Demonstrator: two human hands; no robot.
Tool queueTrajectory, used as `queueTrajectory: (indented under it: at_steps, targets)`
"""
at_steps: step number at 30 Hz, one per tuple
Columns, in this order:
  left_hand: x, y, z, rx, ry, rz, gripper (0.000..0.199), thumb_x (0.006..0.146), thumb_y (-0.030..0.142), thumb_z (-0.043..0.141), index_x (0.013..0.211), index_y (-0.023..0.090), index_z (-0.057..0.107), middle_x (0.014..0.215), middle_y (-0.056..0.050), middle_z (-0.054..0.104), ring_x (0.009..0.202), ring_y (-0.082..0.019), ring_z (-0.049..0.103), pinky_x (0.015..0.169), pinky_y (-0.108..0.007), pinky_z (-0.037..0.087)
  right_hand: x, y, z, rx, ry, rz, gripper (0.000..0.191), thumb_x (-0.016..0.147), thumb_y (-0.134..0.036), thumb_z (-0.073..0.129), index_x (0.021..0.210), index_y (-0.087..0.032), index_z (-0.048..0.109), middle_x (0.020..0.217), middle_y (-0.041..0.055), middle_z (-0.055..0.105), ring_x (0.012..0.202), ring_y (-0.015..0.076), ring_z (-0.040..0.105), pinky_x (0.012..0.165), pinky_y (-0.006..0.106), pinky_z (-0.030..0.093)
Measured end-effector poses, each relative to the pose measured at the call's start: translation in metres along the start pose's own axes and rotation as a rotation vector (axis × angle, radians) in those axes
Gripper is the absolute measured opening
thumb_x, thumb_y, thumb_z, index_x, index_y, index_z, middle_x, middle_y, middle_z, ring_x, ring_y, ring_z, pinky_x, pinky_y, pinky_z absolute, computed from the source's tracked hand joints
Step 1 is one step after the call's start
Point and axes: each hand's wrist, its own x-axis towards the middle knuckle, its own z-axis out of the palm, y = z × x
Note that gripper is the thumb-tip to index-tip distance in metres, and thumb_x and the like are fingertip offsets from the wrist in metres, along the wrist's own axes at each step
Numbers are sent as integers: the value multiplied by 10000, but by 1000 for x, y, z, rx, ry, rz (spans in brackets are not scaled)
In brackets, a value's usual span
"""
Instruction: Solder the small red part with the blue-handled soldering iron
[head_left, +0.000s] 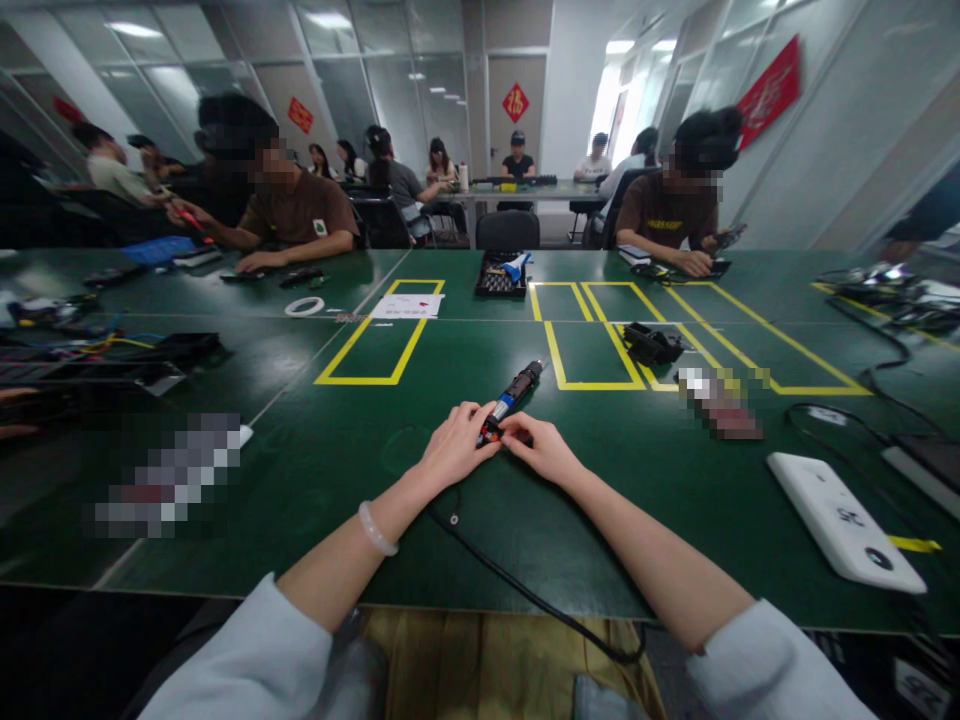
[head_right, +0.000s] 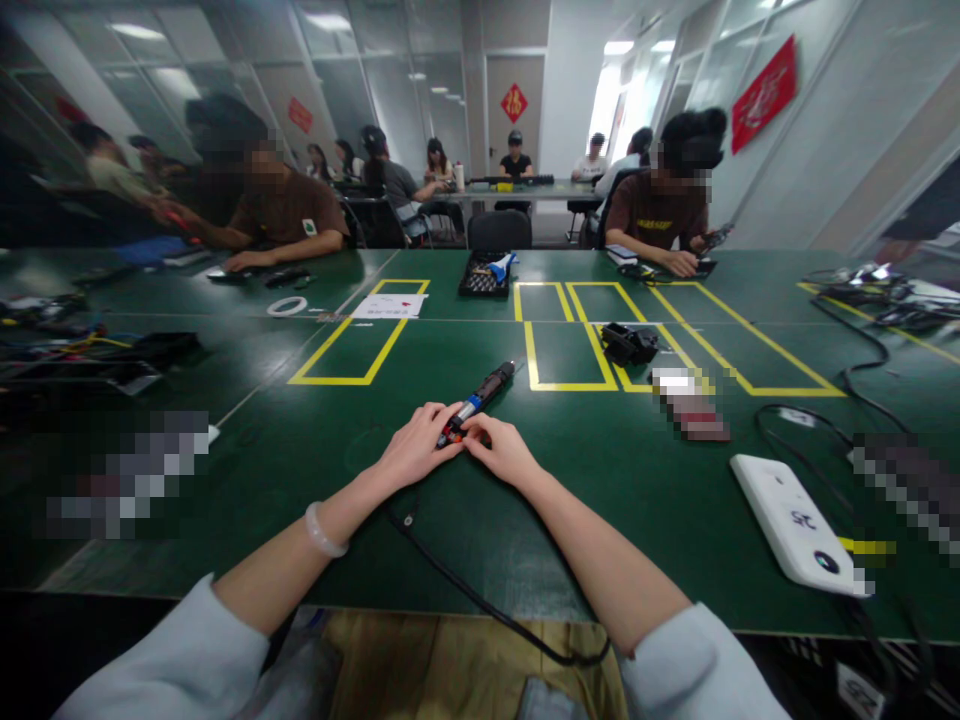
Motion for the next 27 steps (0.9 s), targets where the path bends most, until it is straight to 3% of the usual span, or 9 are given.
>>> queueTrajectory:
  at_steps: [6,12,17,23,27]
  targets:
    - [4,-41,-10,7,-51,-154,642,847,508,539,1425,285,369,1292,-97,465,1148,-273,491,871,-375,484,1,3,-2,-30,-14,27,155,891,-244,542,1007,-185,628,859,24,682,762,142,617,723,262,466]
    - [4,-120,-27,64,-29,-405,663,839,540,519,1422,250,398,1337,-119,454,1242,-313,443,961,-411,440,1,2,-3,-33,-34,53,138,885,-237,546,964,-180,644,845,25,685,743,140,611,712,258,468]
    - [-8,-177,-42,200,51,-653,648,835,553,525,1386,221,448,1323,-186,469,1200,-374,475,940,-475,428,1,1,-2,-50,-48,45,131,885,-225,545,937,-177,655,865,33,691,751,143,615,721,264,470]
    - [-27,-202,-53,312,242,-876,543,868,525,501,1273,162,515,1242,-174,546,1181,-393,476,997,-552,327,2,1,-2,-69,-61,45,122,882,-213,548,920,-180,660,875,36,692,767,147,615,730,268,471]
    - [-31,-202,-55,262,340,-924,462,856,451,531,1229,180,537,1242,-209,541,1175,-378,498,964,-522,377,2,2,-2,-83,-65,42,121,884,-218,549,916,-184,661,873,36,689,768,149,613,734,271,472]
